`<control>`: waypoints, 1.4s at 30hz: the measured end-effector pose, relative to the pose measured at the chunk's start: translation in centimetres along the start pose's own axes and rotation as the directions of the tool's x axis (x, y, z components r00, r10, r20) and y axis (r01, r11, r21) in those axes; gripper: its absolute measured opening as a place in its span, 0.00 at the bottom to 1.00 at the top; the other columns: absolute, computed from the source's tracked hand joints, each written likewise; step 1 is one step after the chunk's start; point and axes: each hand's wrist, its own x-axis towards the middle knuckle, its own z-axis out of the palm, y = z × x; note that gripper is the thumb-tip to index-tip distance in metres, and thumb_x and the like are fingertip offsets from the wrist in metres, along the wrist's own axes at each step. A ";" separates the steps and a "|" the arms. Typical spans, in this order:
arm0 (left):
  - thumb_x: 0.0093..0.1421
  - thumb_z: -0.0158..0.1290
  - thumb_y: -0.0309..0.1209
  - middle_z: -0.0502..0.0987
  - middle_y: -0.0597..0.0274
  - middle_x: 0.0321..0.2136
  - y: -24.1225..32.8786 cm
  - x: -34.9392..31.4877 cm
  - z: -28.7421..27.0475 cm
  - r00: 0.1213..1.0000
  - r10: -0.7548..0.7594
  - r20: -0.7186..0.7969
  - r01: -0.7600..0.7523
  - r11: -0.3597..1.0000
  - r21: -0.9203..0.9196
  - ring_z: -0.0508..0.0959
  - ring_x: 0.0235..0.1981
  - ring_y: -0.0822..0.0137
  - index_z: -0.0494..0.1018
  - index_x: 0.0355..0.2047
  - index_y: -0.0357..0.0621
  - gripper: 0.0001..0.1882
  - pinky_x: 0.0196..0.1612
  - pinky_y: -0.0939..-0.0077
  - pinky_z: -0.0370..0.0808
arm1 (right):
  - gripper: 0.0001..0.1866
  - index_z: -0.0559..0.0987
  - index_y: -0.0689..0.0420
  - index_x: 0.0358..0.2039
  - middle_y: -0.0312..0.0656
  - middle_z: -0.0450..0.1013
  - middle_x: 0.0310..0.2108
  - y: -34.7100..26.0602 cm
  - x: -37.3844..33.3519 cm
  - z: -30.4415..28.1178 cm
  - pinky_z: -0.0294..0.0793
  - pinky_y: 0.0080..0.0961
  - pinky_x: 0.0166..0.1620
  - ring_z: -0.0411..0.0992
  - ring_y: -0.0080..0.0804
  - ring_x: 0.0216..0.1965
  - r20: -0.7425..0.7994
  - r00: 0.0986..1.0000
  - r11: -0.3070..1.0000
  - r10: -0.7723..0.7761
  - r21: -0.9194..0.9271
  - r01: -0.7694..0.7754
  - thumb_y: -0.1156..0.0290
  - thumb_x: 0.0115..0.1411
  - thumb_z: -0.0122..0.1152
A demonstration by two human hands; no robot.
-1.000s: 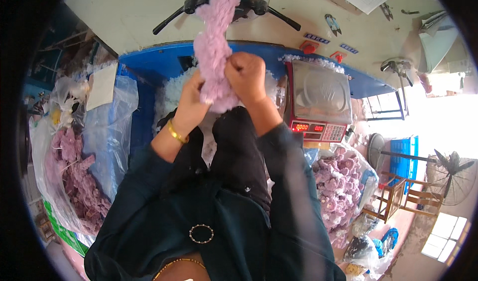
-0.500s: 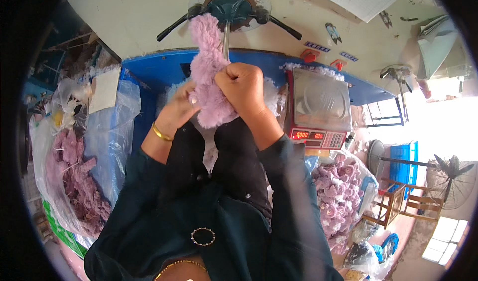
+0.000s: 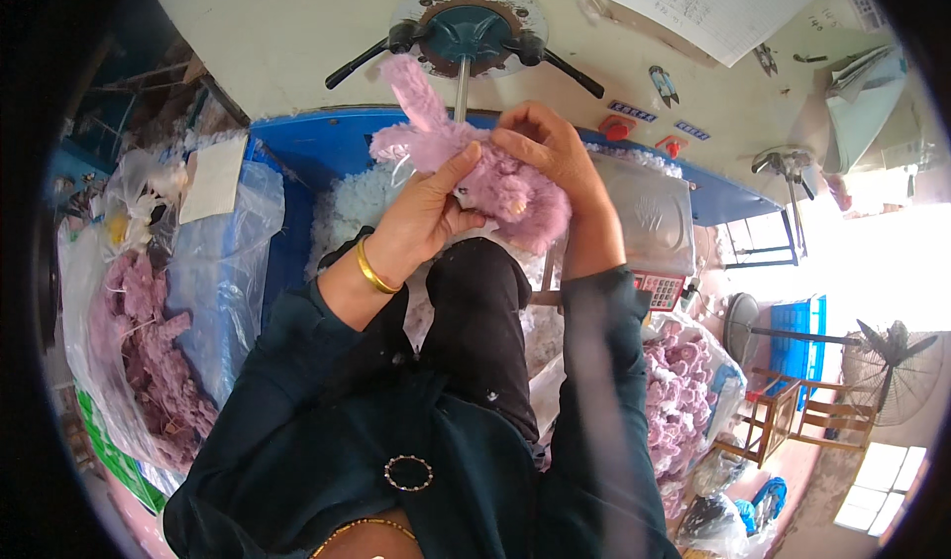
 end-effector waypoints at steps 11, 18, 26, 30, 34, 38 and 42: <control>0.60 0.54 0.29 0.72 0.61 0.47 -1.2 -2.7 -2.5 0.950 0.313 0.017 -0.307 0.916 0.258 0.73 0.48 0.70 0.65 0.52 0.39 0.21 0.49 0.75 0.72 | 0.39 0.64 0.58 0.56 0.54 0.69 0.43 -2.3 -3.8 9.2 0.70 0.39 0.48 0.69 0.53 0.46 -0.055 0.971 0.610 -0.234 -0.786 0.103 0.71 0.41 0.66; 0.58 0.56 0.29 0.74 0.63 0.44 -2.0 -0.4 -2.6 0.917 0.378 0.129 -0.394 0.803 0.447 0.72 0.46 0.72 0.67 0.49 0.35 0.20 0.51 0.77 0.69 | 0.32 0.70 0.57 0.51 0.50 0.70 0.42 -1.5 -2.8 7.0 0.72 0.40 0.44 0.70 0.51 0.44 -0.037 0.945 0.636 -0.326 -0.748 0.190 0.69 0.42 0.66; 0.58 0.56 0.28 0.72 0.57 0.45 -0.5 -3.1 -3.7 0.876 0.436 0.207 -0.471 0.677 0.565 0.70 0.50 0.70 0.59 0.54 0.37 0.26 0.53 0.74 0.68 | 0.35 0.66 0.61 0.51 0.57 0.66 0.43 0.5 -3.7 11.2 0.71 0.43 0.45 0.68 0.58 0.44 -0.266 0.894 0.756 -0.360 -0.645 0.112 0.72 0.39 0.66; 0.58 0.55 0.28 0.72 0.59 0.46 -0.8 -2.1 -2.5 0.927 0.329 0.181 -0.365 0.672 0.645 0.71 0.48 0.69 0.59 0.56 0.37 0.27 0.52 0.74 0.68 | 0.31 0.67 0.64 0.46 0.56 0.66 0.44 -0.9 -4.0 8.0 0.71 0.41 0.45 0.68 0.59 0.43 -0.154 0.950 0.735 -0.270 -0.670 0.101 0.71 0.39 0.67; 0.60 0.53 0.30 0.69 0.59 0.50 -0.3 -1.8 -4.8 0.897 0.347 0.273 -0.438 0.615 0.656 0.69 0.51 0.69 0.55 0.58 0.36 0.29 0.54 0.74 0.66 | 0.33 0.66 0.64 0.48 0.58 0.66 0.43 1.0 -2.9 10.7 0.72 0.43 0.43 0.68 0.59 0.42 -0.218 0.896 0.718 -0.386 -0.681 0.144 0.70 0.39 0.67; 0.58 0.56 0.32 0.69 0.56 0.49 -0.3 -4.2 -5.9 0.902 0.388 0.191 -0.393 0.549 0.738 0.71 0.49 0.67 0.52 0.59 0.36 0.34 0.53 0.75 0.67 | 0.35 0.65 0.63 0.51 0.57 0.66 0.46 0.2 -3.7 12.3 0.72 0.43 0.44 0.69 0.57 0.43 -0.254 0.918 0.773 -0.304 -0.629 0.082 0.70 0.42 0.67; 0.55 0.60 0.36 0.69 0.55 0.49 2.2 -6.3 -5.3 0.971 0.183 0.154 -0.225 0.477 0.850 0.71 0.49 0.67 0.44 0.64 0.45 0.44 0.51 0.77 0.68 | 0.32 0.64 0.60 0.54 0.55 0.65 0.53 -3.0 -4.8 11.4 0.71 0.41 0.50 0.70 0.51 0.51 -0.248 0.968 0.996 -0.043 -0.090 0.021 0.69 0.49 0.67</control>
